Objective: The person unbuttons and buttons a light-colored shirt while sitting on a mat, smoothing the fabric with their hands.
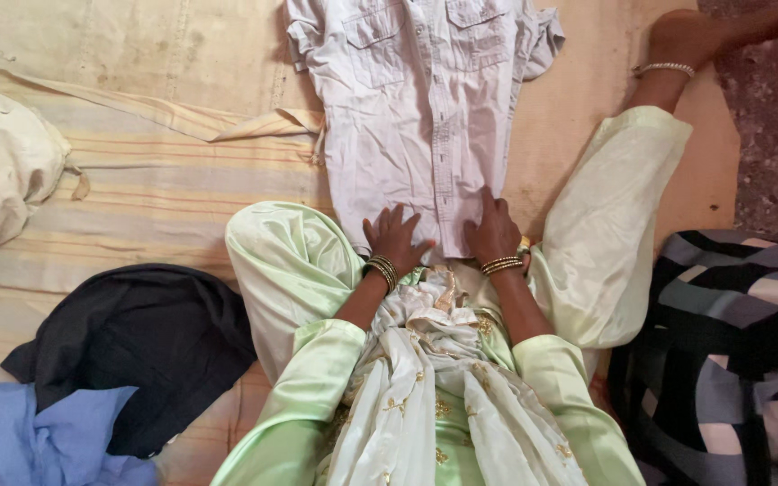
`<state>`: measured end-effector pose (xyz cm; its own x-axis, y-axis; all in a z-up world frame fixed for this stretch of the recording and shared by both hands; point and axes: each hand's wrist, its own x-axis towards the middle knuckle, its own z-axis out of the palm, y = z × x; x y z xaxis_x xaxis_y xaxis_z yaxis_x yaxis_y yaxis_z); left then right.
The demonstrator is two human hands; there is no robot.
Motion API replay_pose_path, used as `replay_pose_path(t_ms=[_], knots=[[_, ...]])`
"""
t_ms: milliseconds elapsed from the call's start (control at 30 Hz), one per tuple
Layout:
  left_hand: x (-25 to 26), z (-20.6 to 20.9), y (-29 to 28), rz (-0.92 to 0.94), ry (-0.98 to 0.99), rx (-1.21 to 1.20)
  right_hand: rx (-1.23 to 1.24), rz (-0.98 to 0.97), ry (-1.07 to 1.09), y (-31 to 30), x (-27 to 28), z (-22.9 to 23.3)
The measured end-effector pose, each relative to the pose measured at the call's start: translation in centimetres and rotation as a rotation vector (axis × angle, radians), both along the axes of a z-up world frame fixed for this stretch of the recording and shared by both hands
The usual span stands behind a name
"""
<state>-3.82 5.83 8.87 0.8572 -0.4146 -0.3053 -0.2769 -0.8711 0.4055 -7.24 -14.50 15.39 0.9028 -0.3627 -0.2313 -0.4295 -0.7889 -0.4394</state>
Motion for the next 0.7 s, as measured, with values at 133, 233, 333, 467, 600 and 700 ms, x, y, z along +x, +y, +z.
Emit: replay_pose_path(t_ms=[133, 233, 333, 467, 600, 700], knots=[[0.7, -0.8, -0.6, 0.222, -0.164, -0.216, 0.233, 0.315, -0.172, 2.2, -1.5, -0.7], [1.5, -0.7, -1.4, 0.248, -0.311, -0.318, 0.377, 0.632, -0.24, 4.4, -2.6, -0.4], [1.9, -1.0, -3.1, 0.277, -0.321, -0.284, 0.573, 0.654, -0.166, 4.3, -2.5, -0.1], [3.1, -1.9, -4.4, 0.369, -0.273, -0.077, 0.67, 0.435, 0.025, 1.9, -1.2, -1.1], [3.5, -2.1, -5.3, 0.365, -0.338, 0.029, 0.767, 0.167, -0.064, -1.3, 0.4, -5.1], [3.3, -1.3, -5.9, 0.389, -0.401, 0.058, 0.566, -0.135, -0.494, -4.6, 3.1, -9.1]])
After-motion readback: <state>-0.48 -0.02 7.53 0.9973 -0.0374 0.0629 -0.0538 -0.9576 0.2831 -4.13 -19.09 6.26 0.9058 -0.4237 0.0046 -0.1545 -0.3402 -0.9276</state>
